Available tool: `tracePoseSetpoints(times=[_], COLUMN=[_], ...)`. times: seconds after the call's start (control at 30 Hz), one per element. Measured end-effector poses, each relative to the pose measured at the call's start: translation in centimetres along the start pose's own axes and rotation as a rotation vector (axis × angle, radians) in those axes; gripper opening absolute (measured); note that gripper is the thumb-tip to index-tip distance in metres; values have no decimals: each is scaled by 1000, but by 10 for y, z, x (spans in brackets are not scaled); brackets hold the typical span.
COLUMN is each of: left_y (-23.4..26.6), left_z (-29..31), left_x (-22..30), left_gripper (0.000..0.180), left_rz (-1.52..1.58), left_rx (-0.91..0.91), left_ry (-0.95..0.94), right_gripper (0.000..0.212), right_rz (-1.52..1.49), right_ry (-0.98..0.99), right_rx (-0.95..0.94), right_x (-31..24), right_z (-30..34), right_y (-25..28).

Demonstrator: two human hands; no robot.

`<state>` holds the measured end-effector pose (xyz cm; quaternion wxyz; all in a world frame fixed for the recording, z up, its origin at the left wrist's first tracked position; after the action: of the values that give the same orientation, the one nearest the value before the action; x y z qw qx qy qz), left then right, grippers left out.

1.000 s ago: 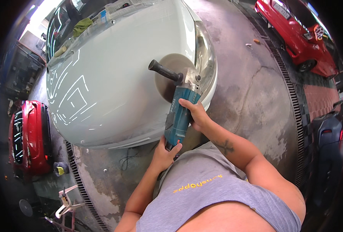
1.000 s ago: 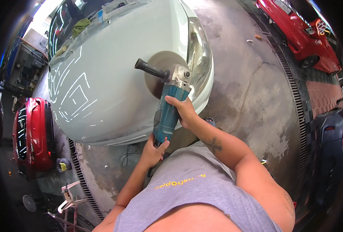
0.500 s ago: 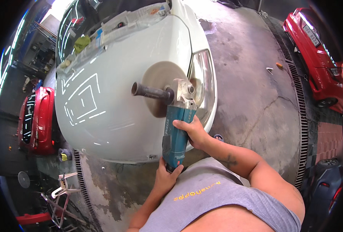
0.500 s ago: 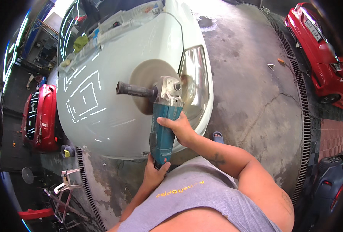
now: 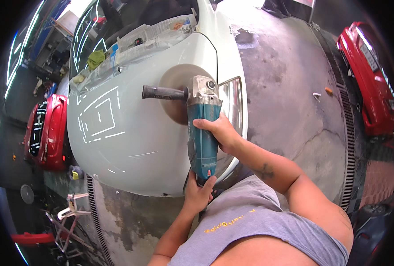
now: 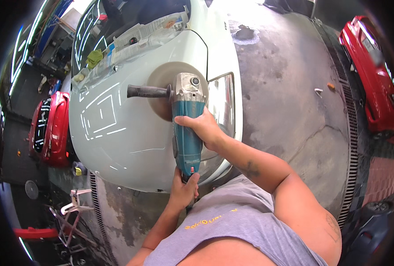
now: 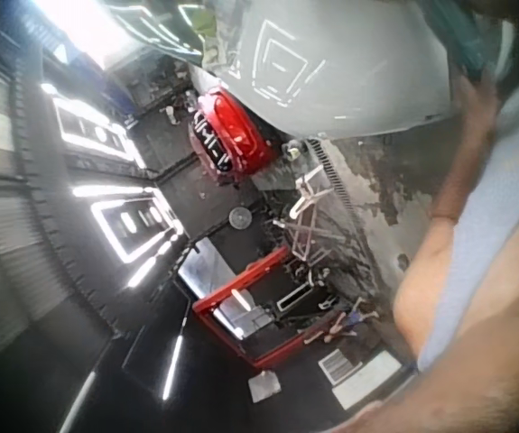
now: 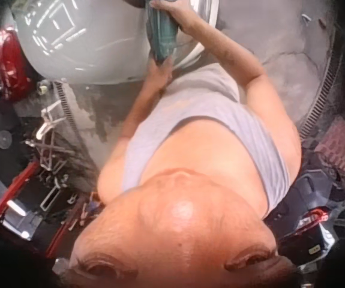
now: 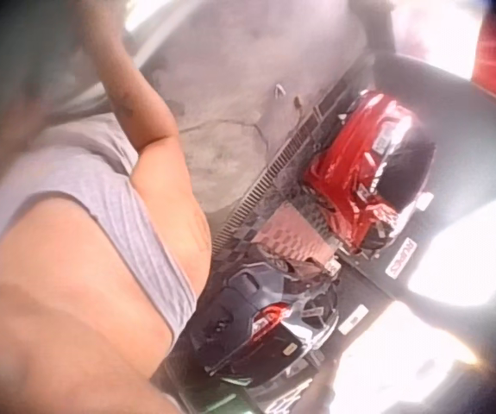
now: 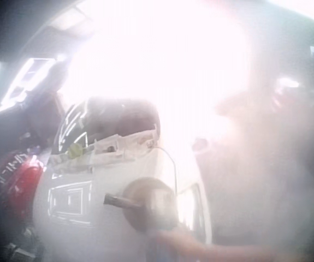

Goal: The person uses a rotary polisher to buff the hood of a white car. They move the tool in overlapping circular and linear patterns across the hood surface, occasionally adjusting their grip and position to cover different areas.

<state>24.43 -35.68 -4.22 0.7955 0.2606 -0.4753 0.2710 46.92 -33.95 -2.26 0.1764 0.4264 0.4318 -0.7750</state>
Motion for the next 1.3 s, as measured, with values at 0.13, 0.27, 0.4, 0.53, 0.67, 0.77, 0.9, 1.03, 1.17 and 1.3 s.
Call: tracePoseSetpoints(times=[0.13,0.27,0.4,0.53,0.67,0.77,0.9,1.03,1.17,1.3], left_y=[-24,-50,-81,-103,-113,-110,-110,-118,-117,-110], left_z=[-28,-66,-105,-132,-115,-70,-56,-91,-123,-90], left_x=[41,71,108,139,130,92,81,127,160,141], left_gripper=[51,49,59,52,45,43,42,43,46,55], left_rz=[32,22,107,138,215,217,238,167,8,-57], left_rx=[34,96,136,198,250,304,277,287,305,362], left_ry=[32,40,35,56,126,172,111,144,90,150], right_gripper=[60,60,63,70,89,103,97,85,78,84], right_rz=[4,-22,22,-38,-24,121,107,-40,-85,-168], right_ry=[-26,-17,-10,-16,-19,8,-24,-6,-2,22], right_rx=[-19,-96,-97,-142,-225,-211,-189,-150,-162,-219], right_x=[-43,-79,-120,-157,-139,-116,-100,-130,-151,-119], right_z=[-30,-72,-118,-145,-145,-107,-90,-123,-150,-131], right_y=[9,23,44,49,51,44,41,47,53,58])
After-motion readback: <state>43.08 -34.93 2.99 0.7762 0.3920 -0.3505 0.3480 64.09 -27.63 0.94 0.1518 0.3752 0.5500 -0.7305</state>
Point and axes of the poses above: each hand's wrist, its own z-axis away from the middle knuckle, its own y-axis out of the back of the hand, x = y × z, the point moved 4 cm from there along -z, towards the middle knuckle, and after that the axes turned 3 degrees about x, right-handed, at the moved point
